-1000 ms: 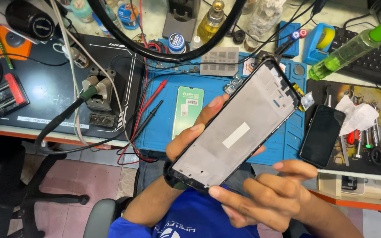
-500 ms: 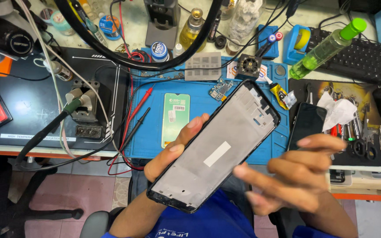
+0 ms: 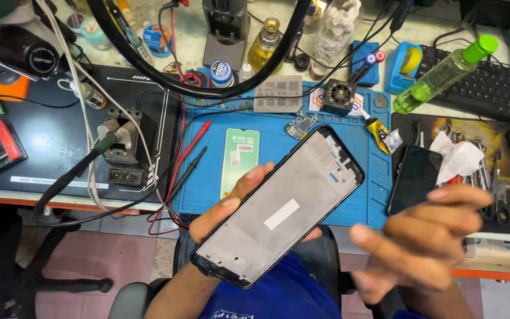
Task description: The person applies adhesive to the edges of a smartphone frame using a tube, then wipes the surface with a tissue. They handle a second smartphone and interact with its screen while holding the frame.
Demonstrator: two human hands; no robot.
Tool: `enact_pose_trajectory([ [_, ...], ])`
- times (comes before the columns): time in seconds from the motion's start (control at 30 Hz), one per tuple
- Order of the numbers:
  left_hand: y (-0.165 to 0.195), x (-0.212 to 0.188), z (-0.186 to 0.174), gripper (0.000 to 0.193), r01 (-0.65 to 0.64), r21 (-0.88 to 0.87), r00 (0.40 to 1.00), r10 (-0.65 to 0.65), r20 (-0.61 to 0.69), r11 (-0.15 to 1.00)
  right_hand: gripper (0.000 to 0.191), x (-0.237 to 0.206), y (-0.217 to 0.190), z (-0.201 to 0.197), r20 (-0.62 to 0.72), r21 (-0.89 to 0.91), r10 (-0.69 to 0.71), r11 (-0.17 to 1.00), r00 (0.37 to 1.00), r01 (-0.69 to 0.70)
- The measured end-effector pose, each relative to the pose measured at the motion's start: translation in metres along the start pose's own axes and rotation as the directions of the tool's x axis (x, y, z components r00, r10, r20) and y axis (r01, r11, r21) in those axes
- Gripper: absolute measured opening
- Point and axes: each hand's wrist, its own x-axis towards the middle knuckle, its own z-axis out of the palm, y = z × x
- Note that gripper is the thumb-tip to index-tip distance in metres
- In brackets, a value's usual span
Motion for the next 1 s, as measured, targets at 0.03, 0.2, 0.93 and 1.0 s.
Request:
enact_pose_trajectory([
  [0.03, 0.001, 0.000, -0.001, 0.057, -0.006, 0.112, 0.999, 0.012, -0.049, 0.994, 0.029, -0.003, -0.002, 0.002, 0.030, 0.044, -0.057, 0.997, 0.998, 0.055],
  [0.2, 0.004, -0.003, 0.001, 0.057, 0.034, 0.006, 0.993, -0.033, -0.113, 0.999, 0.035, -0.009, 0.000, 0.012, 0.088, -0.055, -0.007, 0.998, 0.996, 0.012],
  [0.93, 0.022, -0.017, 0.002, 0.062, -0.004, -0.017, 0.982, 0.001, -0.189, 1.000, 0.039, -0.017, -0.001, 0.030, -0.103, -0.046, 0.116, 0.992, 0.988, -0.121],
  [1.0, 0.023, -0.016, 0.000, 0.061, -0.011, -0.067, 0.977, -0.003, -0.213, 0.998, 0.035, -0.015, -0.004, 0.032, -0.024, 0.065, 0.029, 0.998, 0.999, -0.028],
])
